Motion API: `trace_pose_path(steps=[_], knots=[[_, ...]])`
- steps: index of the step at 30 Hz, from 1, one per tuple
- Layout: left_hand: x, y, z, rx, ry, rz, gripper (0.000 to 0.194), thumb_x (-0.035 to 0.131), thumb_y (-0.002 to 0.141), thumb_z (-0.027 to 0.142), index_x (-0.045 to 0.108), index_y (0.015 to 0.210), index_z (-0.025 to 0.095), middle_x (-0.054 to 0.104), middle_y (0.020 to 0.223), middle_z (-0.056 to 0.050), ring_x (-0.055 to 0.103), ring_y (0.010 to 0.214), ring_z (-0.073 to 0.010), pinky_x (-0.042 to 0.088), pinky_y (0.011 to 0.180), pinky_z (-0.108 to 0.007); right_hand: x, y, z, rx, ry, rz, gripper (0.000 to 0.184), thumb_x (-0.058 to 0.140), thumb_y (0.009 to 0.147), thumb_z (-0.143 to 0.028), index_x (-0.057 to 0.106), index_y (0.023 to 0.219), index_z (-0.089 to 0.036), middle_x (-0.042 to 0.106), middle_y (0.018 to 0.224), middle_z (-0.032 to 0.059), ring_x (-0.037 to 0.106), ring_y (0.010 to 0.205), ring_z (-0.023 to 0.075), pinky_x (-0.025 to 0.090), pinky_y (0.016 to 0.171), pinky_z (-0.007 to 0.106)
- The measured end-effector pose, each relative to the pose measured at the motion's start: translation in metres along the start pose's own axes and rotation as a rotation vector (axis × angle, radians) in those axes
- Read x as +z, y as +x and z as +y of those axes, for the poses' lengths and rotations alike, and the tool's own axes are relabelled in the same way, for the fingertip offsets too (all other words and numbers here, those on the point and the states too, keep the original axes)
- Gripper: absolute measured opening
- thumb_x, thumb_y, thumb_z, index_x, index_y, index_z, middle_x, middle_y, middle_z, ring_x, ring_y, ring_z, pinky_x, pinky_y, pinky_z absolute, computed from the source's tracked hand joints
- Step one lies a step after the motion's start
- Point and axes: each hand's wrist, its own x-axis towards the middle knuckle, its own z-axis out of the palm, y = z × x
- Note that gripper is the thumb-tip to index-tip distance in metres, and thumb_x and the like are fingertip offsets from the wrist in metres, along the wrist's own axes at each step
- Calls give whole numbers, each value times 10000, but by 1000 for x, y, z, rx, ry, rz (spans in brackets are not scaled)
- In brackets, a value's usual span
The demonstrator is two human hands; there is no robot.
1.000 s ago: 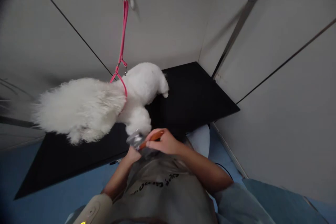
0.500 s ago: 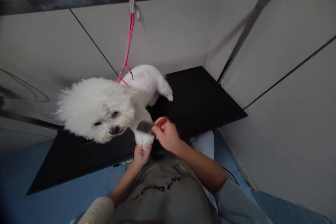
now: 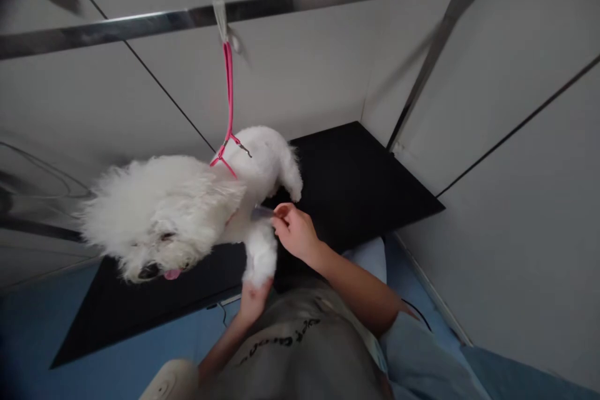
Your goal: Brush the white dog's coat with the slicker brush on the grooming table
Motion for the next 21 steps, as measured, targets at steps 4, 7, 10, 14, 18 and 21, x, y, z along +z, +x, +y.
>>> trace_pose_path(steps=[4,7,10,14,18,21], knots=[[-7,-6,7,-106,4,-52,288,638,682,472,587,611,198,596,594,-44,601,639,-206,545,628,-339,-3,-11,0,24,37,-315,104,620,820,-262,548,863,-200,634,605,-43,607,490,115,455,474,201],[-13,-13,4,-155,-5,-18,268,651,675,450,606,684,187,620,687,-58,614,714,-216,541,695,-345,-7,-15,2,48,30,-77,89,584,848,-257,542,892,-192,659,681,-18,626,535,115,478,517,211],[-23,-20,-5,-221,-40,-99,290,689,656,416,639,819,181,642,749,-52,618,732,-210,535,703,-339,-7,-17,5,24,46,-81,98,582,857,-277,550,890,-191,669,724,-3,626,546,113,477,524,216],[-35,-26,-17,-346,-149,-314,342,689,668,500,630,766,178,578,605,-19,513,537,-157,468,536,-304,-1,-16,11,71,133,-284,81,599,829,-232,541,867,-190,620,618,-42,596,494,110,459,498,216],[-34,-40,-14,-351,-171,-321,401,703,647,547,655,810,184,575,626,-12,498,553,-149,446,570,-303,0,-6,12,-52,150,-169,55,584,835,-236,562,860,-193,652,696,-20,631,570,113,485,569,231],[-27,-50,-5,-433,-90,-203,355,635,693,539,663,748,189,559,645,-4,533,585,-147,435,593,-296,2,9,6,-81,111,-592,88,649,771,-213,565,770,-187,630,601,-44,611,514,113,455,529,220]])
